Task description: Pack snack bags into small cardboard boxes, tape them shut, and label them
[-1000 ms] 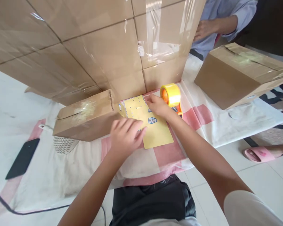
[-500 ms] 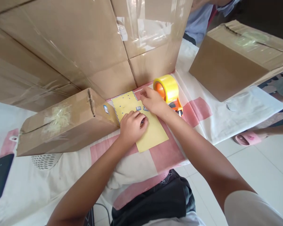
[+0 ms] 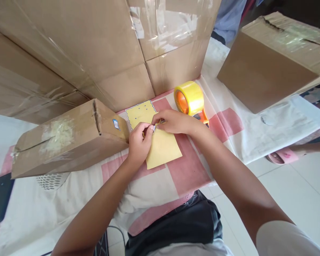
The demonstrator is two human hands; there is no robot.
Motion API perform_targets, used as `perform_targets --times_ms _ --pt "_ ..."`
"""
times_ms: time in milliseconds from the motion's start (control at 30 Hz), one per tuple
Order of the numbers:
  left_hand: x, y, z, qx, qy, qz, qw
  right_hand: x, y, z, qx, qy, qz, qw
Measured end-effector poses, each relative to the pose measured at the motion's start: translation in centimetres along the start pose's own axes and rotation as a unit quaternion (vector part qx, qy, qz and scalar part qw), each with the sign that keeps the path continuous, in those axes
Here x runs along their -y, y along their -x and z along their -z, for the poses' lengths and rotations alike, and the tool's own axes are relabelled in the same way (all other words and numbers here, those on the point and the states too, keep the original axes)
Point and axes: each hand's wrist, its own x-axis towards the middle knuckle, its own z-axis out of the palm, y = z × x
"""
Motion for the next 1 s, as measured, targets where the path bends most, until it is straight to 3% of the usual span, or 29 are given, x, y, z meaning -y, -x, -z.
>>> perform_targets --times_ms 233,400,500,600,733,1000 --pt "-0.1 0.2 0.1 -0.021 0.002 0.011 1.000 0.0 0.3 0.0 -0.030 0.008 -0.003 1.000" --pt "0.0 0.9 0.5 -0.043 0.004 0.020 0.999 -0.4 0.2 -0.2 0.002 -0.022 0.006 1.000" --pt "0.0 0.9 0.7 -0.046 0.011 0.024 0.999 -0.1 0.2 -0.3 -0.041 -0.025 0.024 0.999" --pt "0.1 0.9 0.7 -0.058 0.009 0.016 0.998 0.8 0.3 -0.3 -0.059 -0.055 -0.020 0.997" --pt "0.3 0.9 0.8 -0.065 -0.025 -0.014 0.997 1.4 0.3 -0.5 0.024 -0.121 -0.106 0.987" --pt "0.2 0.9 0.8 -0.073 -0.062 -0.056 0.994 1.4 -0.6 -2.0 -0.007 -0.210 -0.119 0.970"
